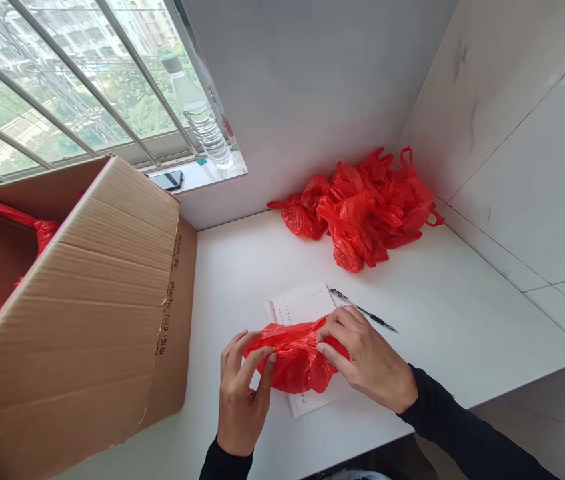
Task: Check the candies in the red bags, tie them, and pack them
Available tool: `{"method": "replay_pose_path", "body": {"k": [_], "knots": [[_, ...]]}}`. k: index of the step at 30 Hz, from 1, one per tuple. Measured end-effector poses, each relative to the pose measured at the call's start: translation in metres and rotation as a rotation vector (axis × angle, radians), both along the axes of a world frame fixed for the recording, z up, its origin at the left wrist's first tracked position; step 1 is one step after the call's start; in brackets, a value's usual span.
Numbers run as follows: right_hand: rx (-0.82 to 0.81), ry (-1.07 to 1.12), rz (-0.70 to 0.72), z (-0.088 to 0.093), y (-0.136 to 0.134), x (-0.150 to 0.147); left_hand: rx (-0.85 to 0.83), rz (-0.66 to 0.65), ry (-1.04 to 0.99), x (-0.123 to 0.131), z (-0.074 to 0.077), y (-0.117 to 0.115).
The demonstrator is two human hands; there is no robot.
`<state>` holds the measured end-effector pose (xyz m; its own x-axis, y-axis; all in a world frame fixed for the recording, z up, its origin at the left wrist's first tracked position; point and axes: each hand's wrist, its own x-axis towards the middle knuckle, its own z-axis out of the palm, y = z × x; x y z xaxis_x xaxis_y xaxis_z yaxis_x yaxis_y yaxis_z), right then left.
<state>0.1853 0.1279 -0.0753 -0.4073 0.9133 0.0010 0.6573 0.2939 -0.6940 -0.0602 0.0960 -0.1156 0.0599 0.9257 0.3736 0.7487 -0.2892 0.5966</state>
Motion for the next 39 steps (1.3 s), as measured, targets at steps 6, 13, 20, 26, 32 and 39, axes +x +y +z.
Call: {"method": "replay_pose_path", "body": {"k": [6,13,20,26,32,39], "knots": [[-0.025,0.072,-0.198,-0.001,-0.002,0.016,-0.044,0.171,-0.154,-0.007,0.017,-0.004],[0.014,0.041,-0.046,-0.002,0.002,-0.001,0.041,-0.109,-0.011,0.010,0.014,0.002],[-0.084,0.137,-0.370,0.006,-0.004,0.020,-0.137,0.130,-0.392,-0.008,0.025,-0.007],[-0.122,0.169,-0.219,0.005,-0.012,0.010,-0.214,0.252,-0.667,0.004,0.035,-0.013],[-0.062,0.199,-0.118,0.008,-0.003,-0.011,-0.123,0.309,-0.683,0.005,0.031,-0.007],[-0.175,0.293,-0.430,0.004,-0.006,0.012,-0.038,0.453,-0.538,-0.006,0.025,-0.005]]}}
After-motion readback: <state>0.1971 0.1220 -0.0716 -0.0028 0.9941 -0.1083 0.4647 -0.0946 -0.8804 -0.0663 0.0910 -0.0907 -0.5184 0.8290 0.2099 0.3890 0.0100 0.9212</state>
